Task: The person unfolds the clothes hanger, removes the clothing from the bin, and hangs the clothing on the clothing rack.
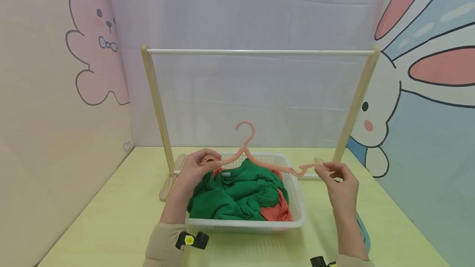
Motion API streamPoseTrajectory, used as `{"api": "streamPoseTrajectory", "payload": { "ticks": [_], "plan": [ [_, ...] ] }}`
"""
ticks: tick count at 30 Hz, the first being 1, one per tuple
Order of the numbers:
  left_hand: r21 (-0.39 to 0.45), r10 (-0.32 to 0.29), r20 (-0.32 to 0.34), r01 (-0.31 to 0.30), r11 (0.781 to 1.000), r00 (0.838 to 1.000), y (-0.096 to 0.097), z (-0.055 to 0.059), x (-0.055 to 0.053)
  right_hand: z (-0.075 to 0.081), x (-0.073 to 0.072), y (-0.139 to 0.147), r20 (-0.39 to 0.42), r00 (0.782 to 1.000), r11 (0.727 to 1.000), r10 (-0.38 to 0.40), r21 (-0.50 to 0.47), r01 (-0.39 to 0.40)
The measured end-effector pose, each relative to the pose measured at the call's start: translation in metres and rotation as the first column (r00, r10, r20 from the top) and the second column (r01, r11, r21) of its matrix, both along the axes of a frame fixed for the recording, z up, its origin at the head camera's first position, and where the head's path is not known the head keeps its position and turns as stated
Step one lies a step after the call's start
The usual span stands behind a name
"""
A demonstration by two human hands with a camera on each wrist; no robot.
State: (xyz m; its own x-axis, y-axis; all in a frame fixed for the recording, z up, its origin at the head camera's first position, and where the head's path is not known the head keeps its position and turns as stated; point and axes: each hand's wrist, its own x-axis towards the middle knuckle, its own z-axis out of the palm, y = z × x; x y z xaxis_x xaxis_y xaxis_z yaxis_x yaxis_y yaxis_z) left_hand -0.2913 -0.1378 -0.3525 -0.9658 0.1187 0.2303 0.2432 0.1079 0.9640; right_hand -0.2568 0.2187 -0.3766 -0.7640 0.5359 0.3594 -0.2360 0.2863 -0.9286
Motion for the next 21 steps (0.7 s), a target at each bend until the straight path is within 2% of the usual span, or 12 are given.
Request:
{"api": "streamPoseTrajectory", "payload": {
  "ticks": [6, 13, 21],
  "plan": [
    [0.006, 0.028, 0.003, -0.028, 1.000, 1.000, -0.0010, 0.0005, -0.0003, -0.0034, 0.0014, -0.0005, 0.020, 1.000, 1.000, 0.009, 0.009, -0.009],
    [0.010, 0.038, 0.003, -0.038, 0.999, 0.999, -0.0028, -0.0010, 0.0005, -0.0028, 0.0045, -0.0042, 0.097, 0.995, 0.999, 0.022, 0.021, -0.025],
    [0.012, 0.022, -0.003, -0.022, 1.000, 1.000, -0.0034, -0.0035, -0.0001, -0.0037, 0.0054, -0.0047, 0.032, 0.999, 0.991, 0.032, 0.132, -0.036]
  ]
}}
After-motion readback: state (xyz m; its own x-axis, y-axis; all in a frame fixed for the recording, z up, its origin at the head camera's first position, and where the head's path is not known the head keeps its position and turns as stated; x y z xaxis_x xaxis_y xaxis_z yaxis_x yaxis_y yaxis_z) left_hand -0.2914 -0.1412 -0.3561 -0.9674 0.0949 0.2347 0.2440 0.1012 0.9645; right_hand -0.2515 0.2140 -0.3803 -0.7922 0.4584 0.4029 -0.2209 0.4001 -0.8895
